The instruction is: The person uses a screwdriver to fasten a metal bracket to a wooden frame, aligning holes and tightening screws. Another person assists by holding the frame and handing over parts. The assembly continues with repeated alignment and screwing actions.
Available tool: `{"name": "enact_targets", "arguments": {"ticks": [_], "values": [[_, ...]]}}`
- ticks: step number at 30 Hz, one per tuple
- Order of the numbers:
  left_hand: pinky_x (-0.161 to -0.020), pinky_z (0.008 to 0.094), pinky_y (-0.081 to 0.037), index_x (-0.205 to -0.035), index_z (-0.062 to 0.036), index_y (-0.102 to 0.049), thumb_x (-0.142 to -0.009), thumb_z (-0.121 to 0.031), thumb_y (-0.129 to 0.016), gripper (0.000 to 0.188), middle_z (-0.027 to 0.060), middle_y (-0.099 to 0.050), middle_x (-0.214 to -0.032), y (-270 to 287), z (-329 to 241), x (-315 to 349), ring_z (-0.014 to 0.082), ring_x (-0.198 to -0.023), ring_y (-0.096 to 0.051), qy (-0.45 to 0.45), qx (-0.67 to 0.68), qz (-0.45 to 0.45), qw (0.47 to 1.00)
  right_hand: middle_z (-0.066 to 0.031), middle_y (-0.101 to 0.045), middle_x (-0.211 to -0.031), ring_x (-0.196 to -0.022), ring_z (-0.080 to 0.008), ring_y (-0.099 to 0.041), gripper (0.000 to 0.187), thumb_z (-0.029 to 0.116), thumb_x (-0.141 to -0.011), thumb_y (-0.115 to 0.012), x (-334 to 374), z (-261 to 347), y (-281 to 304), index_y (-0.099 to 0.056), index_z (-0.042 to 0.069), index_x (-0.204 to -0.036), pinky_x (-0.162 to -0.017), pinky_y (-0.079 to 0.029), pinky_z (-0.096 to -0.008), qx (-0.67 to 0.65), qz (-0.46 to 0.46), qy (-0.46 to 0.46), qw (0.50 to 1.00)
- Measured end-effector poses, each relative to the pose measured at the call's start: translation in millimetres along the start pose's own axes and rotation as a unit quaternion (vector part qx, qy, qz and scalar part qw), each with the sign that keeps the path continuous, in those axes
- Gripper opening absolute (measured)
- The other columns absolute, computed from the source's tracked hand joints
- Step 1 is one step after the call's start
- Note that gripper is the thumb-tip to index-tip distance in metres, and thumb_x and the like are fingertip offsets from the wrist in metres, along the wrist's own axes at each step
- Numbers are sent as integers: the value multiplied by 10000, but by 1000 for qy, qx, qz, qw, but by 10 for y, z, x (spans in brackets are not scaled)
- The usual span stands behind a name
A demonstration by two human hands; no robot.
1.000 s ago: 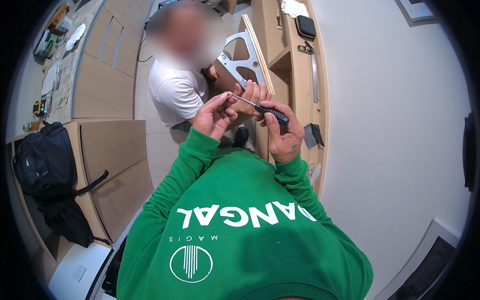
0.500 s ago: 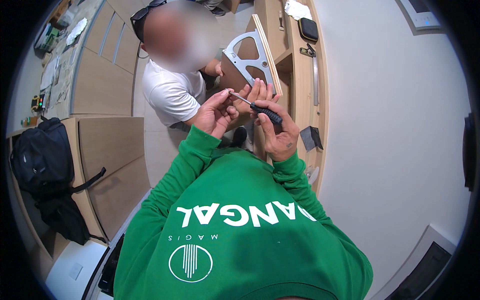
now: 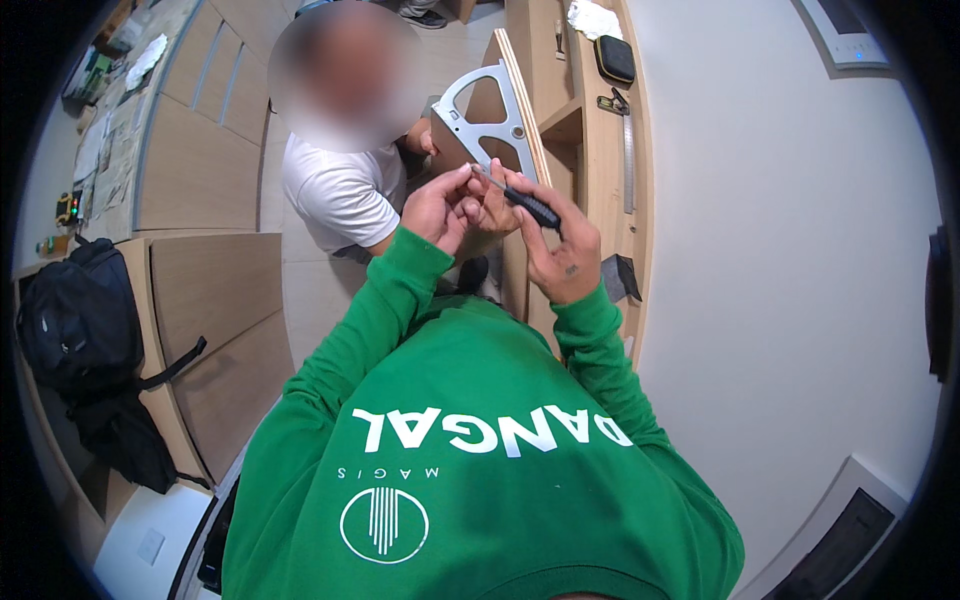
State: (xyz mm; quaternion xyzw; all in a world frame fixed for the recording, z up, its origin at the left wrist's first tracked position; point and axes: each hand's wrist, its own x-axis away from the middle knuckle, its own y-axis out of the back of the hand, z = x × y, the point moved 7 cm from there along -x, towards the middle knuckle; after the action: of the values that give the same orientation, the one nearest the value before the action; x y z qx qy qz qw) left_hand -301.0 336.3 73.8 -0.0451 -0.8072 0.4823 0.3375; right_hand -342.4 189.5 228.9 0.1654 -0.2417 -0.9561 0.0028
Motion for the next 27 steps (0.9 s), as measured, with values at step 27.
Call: {"name": "enact_targets", "arguments": {"ticks": [27], "values": [[-438, 254, -302, -1103, -7, -628, -1079, -147, -550, 162, -86, -479, -642, -14, -384, -628, 36, -415, -370, 13, -3, -47, 999, -130, -773, -942, -830, -165, -737, 221, 140, -964, -760, -1002, -294, -191, -752, 13, -1146, -744, -581, -304, 68, 100, 2, 993]]}}
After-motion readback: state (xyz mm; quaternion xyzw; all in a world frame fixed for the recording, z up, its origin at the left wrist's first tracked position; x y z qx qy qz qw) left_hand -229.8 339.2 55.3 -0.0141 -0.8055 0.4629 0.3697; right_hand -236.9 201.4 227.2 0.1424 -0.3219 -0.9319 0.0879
